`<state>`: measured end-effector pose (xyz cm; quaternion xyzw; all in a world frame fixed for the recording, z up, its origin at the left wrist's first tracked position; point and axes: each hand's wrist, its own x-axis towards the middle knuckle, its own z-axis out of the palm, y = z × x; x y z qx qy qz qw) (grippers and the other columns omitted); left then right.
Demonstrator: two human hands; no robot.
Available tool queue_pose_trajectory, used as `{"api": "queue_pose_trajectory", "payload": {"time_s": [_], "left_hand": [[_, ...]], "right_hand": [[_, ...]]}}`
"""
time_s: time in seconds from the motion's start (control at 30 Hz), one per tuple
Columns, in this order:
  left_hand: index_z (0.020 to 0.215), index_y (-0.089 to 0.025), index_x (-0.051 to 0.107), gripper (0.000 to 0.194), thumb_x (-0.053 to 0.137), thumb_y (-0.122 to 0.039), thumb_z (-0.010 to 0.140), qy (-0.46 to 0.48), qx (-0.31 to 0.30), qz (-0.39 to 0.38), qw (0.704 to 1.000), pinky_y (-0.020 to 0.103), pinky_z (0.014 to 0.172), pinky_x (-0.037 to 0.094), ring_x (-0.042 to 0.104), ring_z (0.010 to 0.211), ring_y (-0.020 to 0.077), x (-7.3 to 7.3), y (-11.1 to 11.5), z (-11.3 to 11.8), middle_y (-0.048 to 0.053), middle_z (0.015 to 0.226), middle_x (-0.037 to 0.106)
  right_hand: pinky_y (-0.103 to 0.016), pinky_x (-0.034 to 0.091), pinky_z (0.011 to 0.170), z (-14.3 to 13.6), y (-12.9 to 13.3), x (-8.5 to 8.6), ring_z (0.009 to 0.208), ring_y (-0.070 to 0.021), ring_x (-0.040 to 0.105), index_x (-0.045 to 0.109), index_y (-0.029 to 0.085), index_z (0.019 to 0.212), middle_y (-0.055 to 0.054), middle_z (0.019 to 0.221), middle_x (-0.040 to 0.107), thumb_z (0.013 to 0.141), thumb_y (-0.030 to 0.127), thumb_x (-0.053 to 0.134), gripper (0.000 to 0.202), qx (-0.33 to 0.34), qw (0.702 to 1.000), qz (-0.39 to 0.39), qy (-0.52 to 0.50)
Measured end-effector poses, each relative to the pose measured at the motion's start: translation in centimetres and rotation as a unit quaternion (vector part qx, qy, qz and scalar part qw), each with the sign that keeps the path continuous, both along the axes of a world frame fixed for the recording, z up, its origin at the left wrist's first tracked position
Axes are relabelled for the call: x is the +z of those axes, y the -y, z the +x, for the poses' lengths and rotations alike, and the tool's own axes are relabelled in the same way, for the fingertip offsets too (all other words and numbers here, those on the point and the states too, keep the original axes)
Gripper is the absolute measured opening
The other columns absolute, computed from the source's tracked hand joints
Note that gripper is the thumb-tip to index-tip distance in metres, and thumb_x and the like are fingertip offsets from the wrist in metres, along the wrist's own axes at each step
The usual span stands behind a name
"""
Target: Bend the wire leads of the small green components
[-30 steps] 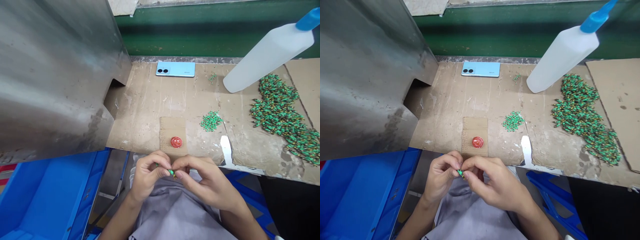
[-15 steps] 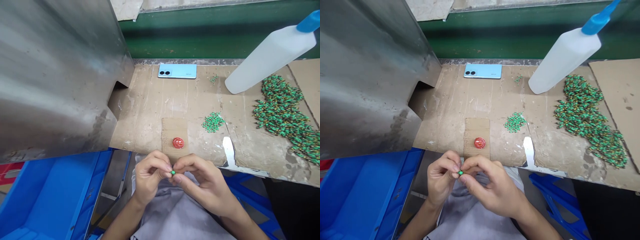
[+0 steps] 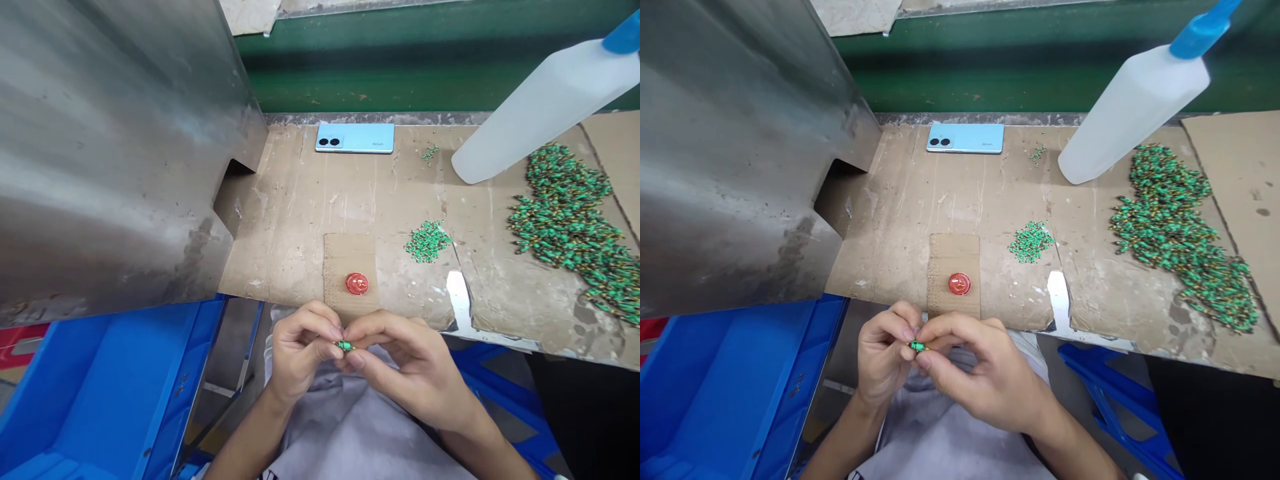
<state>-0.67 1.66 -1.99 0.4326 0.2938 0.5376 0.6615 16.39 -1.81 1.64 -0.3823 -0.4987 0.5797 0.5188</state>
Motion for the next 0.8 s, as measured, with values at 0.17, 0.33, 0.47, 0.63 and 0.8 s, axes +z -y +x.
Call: {"api": "queue_pose_trajectory", "payload": {"time_s": [0.17,0.33,0.47,0.63,0.8], "left_hand": [[0.086,-0.024,0.083,0.014,0.095,-0.03,0.085,0.0,-0.011,0.003,1.0,0.02,0.056,0.052,0.059,0.06,0.0097,-0.06,-0.11,-0.19,0.001,0.08,0.071],[0.082,-0.021,0.079,0.021,0.094,-0.035,0.085,-0.031,-0.002,0.007,1.0,0.02,0.056,0.049,0.058,0.059,0.0103,-0.02,-0.15,-0.11,0.001,0.077,0.069],[0.079,-0.02,0.078,0.023,0.095,-0.036,0.085,-0.036,0.01,0.022,0.999,0.02,0.056,0.047,0.061,0.062,0.0115,0.03,-0.2,0.08,0.001,0.075,0.068],[0.078,-0.02,0.08,0.023,0.094,-0.037,0.086,-0.06,0.039,0.055,0.996,0.02,0.058,0.052,0.066,0.064,0.0132,-0.04,-0.22,0.23,0.002,0.073,0.073],[0.081,-0.02,0.083,0.017,0.094,-0.032,0.085,-0.063,0.05,0.057,0.995,0.02,0.06,0.055,0.072,0.067,0.0142,0.01,-0.2,0.24,0.003,0.077,0.077]], "right_hand": [[-0.022,0.07,0.071,-0.04,-0.07,-0.04,0.074,-0.0159,0.083,0.075,0.024,0.114,-0.002,0.09,0.085,0.101,0.017,0.075,0.015,-0.007,1.0,0.004,0.016],[-0.022,0.069,0.069,0.03,0.02,-0.09,0.072,-0.0151,0.082,0.075,0.023,0.113,-0.001,0.088,0.084,0.1,0.019,0.076,0.013,-0.025,0.998,0.02,0.057],[-0.021,0.068,0.066,0.06,0.07,-0.1,0.069,-0.0143,0.08,0.074,0.023,0.113,-0.001,0.088,0.084,0.1,0.018,0.075,0.013,-0.03,0.996,0.041,0.078],[-0.018,0.067,0.067,0.11,0.05,-0.03,0.072,-0.0135,0.081,0.073,0.024,0.116,0.0,0.091,0.085,0.1,0.013,0.074,0.019,-0.041,0.99,0.077,0.111],[-0.018,0.064,0.066,0.41,0.03,-0.19,0.072,-0.0126,0.08,0.074,0.026,0.115,0.001,0.094,0.085,0.101,0.012,0.073,0.019,-0.057,0.975,0.129,0.171]]}}
